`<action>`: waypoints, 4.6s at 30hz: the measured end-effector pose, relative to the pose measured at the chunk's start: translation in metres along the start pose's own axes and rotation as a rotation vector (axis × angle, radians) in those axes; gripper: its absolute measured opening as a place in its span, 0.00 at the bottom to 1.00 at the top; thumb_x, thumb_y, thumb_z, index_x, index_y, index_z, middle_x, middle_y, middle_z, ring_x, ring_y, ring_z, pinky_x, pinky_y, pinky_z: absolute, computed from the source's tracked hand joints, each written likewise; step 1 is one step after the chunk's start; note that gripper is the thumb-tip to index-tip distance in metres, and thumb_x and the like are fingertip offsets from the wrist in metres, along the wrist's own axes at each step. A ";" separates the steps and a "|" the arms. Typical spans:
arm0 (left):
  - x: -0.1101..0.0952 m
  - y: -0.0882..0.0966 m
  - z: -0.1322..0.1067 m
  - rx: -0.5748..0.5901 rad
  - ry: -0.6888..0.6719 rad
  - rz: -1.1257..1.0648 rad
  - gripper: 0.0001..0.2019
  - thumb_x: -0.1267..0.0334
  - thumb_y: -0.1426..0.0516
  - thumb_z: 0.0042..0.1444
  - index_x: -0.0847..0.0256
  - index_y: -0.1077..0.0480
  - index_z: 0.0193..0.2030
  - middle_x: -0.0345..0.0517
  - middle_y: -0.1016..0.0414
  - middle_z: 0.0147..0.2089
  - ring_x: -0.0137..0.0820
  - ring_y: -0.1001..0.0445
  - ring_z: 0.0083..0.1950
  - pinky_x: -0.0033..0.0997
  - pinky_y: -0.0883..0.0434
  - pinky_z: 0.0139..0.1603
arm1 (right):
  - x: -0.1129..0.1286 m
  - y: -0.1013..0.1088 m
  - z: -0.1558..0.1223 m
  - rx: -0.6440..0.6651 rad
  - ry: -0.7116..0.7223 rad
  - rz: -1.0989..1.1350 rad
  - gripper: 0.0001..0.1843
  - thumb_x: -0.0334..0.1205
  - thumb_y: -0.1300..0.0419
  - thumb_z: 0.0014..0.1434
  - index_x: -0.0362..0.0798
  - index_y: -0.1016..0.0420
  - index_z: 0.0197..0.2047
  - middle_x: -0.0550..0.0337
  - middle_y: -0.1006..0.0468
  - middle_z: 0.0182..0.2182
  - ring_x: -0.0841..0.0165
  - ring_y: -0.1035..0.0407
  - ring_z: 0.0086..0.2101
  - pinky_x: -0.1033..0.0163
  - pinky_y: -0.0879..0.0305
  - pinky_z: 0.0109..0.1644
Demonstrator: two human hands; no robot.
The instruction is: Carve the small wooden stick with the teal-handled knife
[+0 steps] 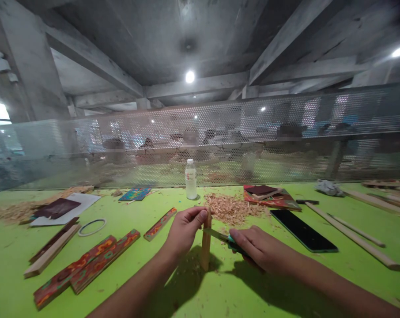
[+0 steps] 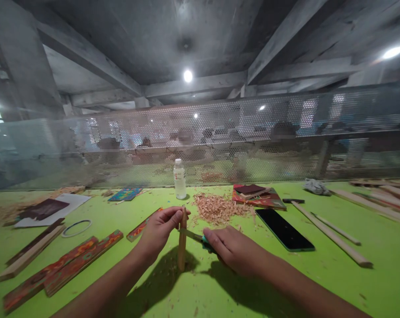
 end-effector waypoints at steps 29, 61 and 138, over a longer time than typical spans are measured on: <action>-0.001 0.001 0.000 -0.004 -0.029 0.041 0.19 0.44 0.33 0.57 0.59 0.16 0.42 0.47 0.17 0.38 0.36 0.26 0.38 0.33 0.31 0.40 | -0.005 -0.010 0.001 0.054 -0.012 -0.050 0.36 0.61 0.66 0.74 0.48 0.30 0.31 0.57 0.27 0.26 0.67 0.37 0.28 0.60 0.47 0.34; 0.001 0.000 0.000 0.016 -0.048 0.080 0.22 0.43 0.36 0.60 0.63 0.20 0.45 0.46 0.20 0.38 0.34 0.28 0.38 0.31 0.30 0.38 | -0.005 -0.020 0.002 0.126 -0.001 -0.002 0.36 0.60 0.62 0.74 0.46 0.27 0.30 0.58 0.26 0.25 0.70 0.39 0.25 0.61 0.50 0.32; 0.010 -0.042 -0.033 0.262 0.007 0.037 0.12 0.50 0.38 0.66 0.55 0.32 0.43 0.52 0.27 0.51 0.37 0.25 0.43 0.35 0.27 0.41 | -0.042 0.023 0.008 -0.359 -0.133 0.107 0.28 0.49 0.45 0.67 0.47 0.29 0.66 0.42 0.19 0.55 0.52 0.22 0.49 0.49 0.29 0.51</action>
Point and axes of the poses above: each hand's wrist, its own z-axis towards the middle knuckle, its own y-axis out of the back of the hand, x = y × z, the point moved 8 cm from there along z, towards the middle knuckle
